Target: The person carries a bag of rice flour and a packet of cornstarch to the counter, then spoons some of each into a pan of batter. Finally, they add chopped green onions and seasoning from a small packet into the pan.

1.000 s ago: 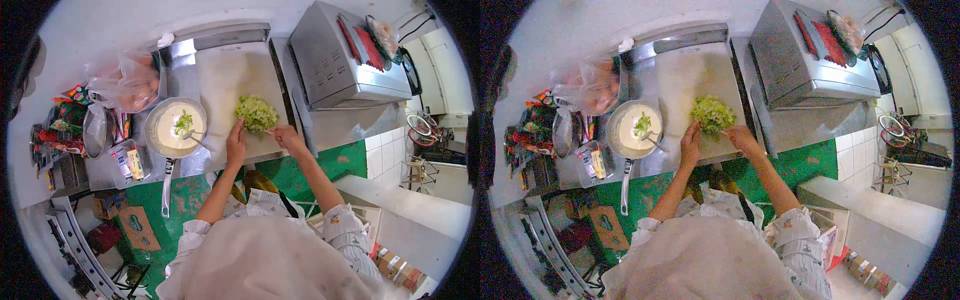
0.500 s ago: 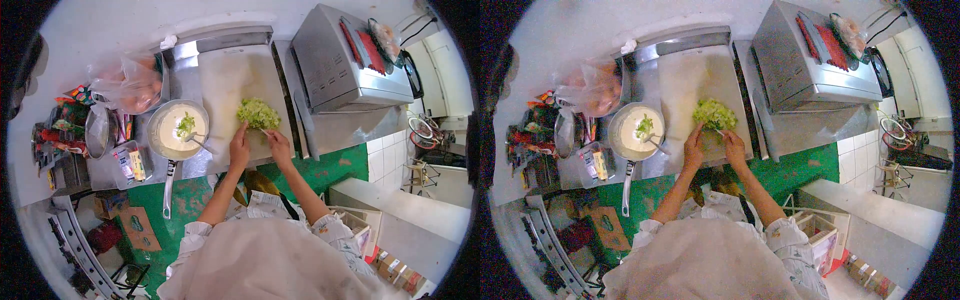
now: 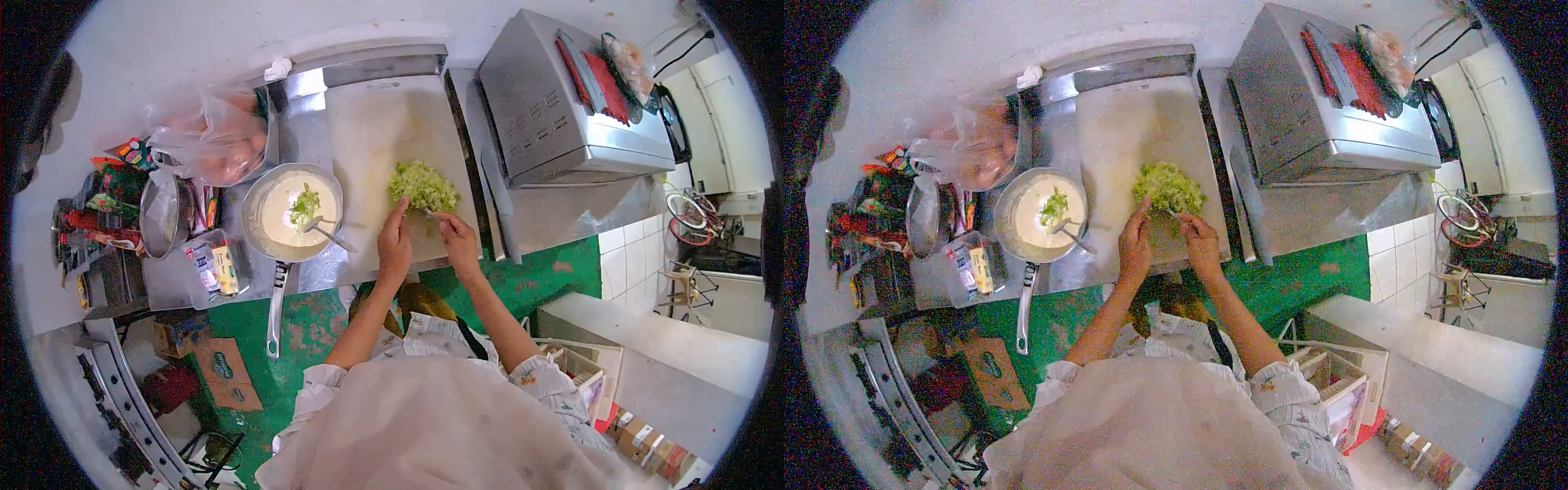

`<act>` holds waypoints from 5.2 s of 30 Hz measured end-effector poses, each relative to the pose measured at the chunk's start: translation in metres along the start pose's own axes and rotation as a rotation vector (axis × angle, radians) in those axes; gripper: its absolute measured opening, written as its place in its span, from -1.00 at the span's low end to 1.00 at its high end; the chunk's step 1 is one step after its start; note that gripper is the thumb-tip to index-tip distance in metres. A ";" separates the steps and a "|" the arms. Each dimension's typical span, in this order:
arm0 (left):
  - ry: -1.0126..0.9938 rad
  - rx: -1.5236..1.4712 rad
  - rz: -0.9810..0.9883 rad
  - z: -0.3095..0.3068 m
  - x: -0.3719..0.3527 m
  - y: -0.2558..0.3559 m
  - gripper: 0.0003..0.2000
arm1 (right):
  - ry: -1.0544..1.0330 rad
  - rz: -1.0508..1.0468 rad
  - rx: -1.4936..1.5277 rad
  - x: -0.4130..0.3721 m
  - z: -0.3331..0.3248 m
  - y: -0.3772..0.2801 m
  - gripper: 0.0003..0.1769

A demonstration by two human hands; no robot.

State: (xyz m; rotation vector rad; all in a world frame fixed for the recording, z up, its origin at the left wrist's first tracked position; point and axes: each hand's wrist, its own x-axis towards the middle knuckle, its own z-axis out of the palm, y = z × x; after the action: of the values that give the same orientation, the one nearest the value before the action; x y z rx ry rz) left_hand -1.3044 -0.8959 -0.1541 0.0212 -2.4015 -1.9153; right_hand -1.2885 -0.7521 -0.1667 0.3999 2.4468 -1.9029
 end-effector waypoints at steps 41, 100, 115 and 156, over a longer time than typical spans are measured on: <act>0.039 0.097 0.000 0.016 -0.018 -0.074 -0.62 | -0.443 -0.308 -0.191 0.028 0.116 -0.110 -0.76; 0.036 0.073 0.049 -0.004 -0.012 -0.008 -0.56 | 0.183 -0.344 -0.865 -0.043 -0.033 0.001 -0.71; -0.042 0.511 0.238 -0.006 -0.049 -0.004 -0.78 | 0.236 0.042 -0.483 -0.085 -0.010 -0.003 -0.68; 0.070 0.156 0.159 0.012 -0.001 0.005 -0.87 | 0.053 0.154 0.151 -0.056 0.009 -0.017 -0.69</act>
State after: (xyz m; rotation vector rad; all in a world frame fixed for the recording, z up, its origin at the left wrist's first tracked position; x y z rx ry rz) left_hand -1.3043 -0.8832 -0.1514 -0.0906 -2.4198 -1.6307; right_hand -1.2388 -0.7751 -0.1438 0.6317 2.2355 -2.0418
